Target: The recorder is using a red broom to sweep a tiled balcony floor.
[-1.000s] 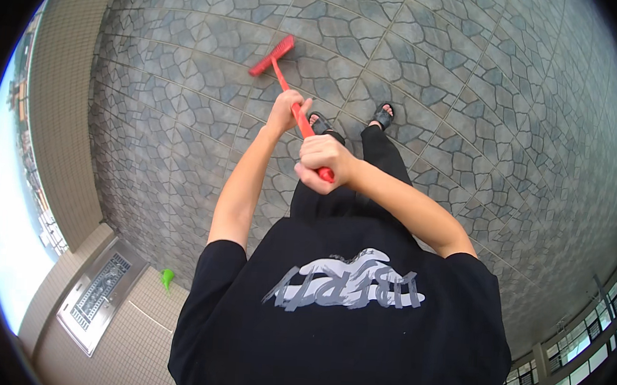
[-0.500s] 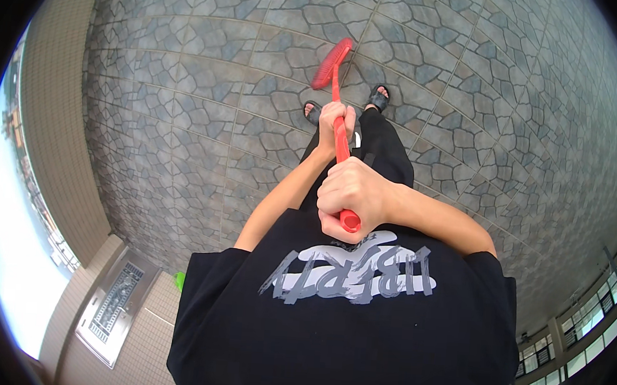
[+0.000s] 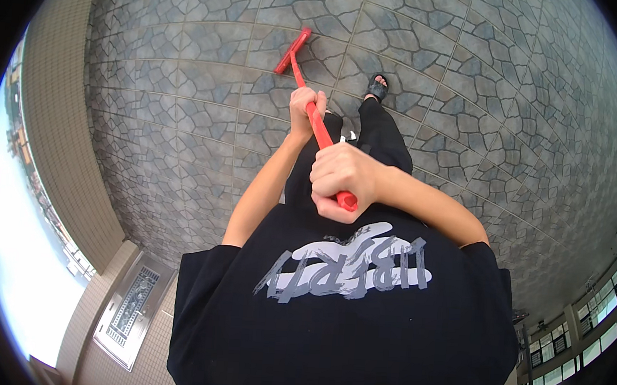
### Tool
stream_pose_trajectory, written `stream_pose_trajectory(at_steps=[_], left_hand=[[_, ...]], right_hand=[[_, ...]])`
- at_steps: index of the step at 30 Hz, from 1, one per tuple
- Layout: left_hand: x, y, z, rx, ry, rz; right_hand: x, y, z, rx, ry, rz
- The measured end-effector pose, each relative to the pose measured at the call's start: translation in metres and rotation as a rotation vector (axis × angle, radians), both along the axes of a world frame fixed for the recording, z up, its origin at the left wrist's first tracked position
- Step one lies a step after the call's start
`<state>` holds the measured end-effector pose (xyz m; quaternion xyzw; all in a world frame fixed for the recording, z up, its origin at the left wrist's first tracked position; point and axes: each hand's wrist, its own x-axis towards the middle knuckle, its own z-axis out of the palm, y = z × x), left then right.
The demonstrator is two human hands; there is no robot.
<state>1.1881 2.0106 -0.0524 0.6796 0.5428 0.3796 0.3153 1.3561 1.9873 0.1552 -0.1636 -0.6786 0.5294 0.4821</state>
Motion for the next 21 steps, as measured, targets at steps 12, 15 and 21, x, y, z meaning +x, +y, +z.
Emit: stream_pose_trajectory(at_steps=[12,15,21], left_hand=[[0.070,-0.030,-0.012,0.074,0.020,-0.019],[0.106,-0.042,-0.005,0.076,-0.022,-0.008],[0.142,-0.067,0.014,0.039,-0.026,0.001]], right_hand=[[0.062,-0.025,0.002,-0.025,-0.089,0.030],[0.086,-0.028,0.015,-0.025,-0.128,0.055],[0.112,-0.049,0.027,0.029,-0.096,0.080]])
